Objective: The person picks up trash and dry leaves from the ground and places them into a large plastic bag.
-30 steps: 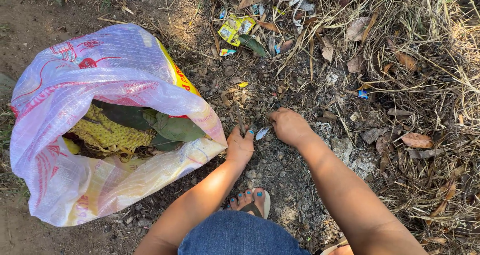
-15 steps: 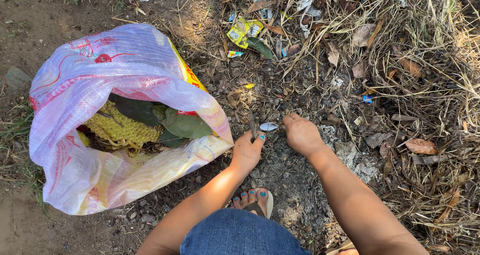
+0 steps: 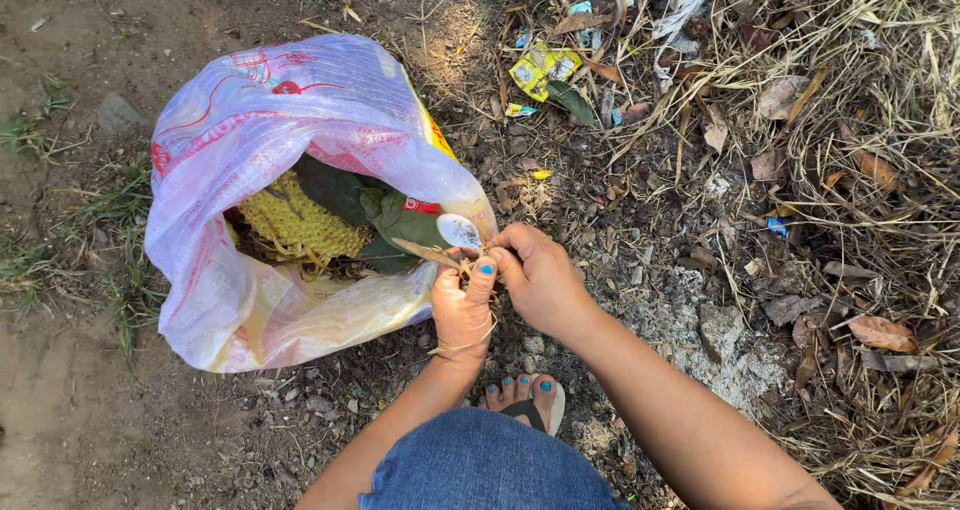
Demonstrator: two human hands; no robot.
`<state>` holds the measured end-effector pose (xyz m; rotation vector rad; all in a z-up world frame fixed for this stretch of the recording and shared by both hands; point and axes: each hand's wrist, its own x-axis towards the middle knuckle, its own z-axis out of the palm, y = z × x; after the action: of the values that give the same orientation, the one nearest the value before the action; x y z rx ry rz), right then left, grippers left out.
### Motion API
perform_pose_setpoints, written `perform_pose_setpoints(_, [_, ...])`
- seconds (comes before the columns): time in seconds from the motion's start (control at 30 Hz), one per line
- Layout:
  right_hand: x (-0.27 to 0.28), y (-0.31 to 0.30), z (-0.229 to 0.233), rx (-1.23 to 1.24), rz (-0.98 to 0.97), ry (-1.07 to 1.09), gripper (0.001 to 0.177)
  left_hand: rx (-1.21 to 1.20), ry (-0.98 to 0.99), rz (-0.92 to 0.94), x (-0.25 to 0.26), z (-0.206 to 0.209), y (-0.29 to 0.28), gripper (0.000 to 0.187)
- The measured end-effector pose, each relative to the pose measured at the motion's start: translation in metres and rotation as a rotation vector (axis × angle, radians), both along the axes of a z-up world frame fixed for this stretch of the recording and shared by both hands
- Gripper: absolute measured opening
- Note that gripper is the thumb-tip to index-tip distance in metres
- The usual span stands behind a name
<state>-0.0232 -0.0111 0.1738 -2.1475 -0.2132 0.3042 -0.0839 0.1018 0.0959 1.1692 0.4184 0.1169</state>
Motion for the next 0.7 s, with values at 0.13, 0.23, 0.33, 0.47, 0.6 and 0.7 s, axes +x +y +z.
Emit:
perform_pose_setpoints(0.13, [0.001,0.032,0.008,0.079,0.032,-0.030,0.015,-0.099,0.062,0.128,0.004,0.016,0.023,0.037])
perform_pose_setpoints(0.23, [-0.001,0.053,0.016,0.132,0.090,-0.095,0.018,-0.146,0.071,0.209,0.006,0.022,0.043,0.029])
perform_pose_setpoints(0.33, [0.001,0.067,0.022,0.071,0.195,-0.075,0.028,-0.184,0.136,0.311,0.015,0.026,0.066,0.020])
perform_pose_setpoints(0.47, [0.002,0.082,0.020,0.069,0.257,-0.142,0.035,-0.155,0.080,0.402,0.034,0.036,0.099,0.018])
perform_pose_setpoints(0.6, [-0.001,0.084,0.016,0.072,0.267,-0.226,0.043,0.121,0.169,0.316,0.046,0.054,0.136,0.035])
perform_pose_setpoints(0.7, [-0.004,0.081,0.009,0.031,0.274,-0.220,0.046,0.561,0.287,0.173,0.047,0.062,0.152,0.052])
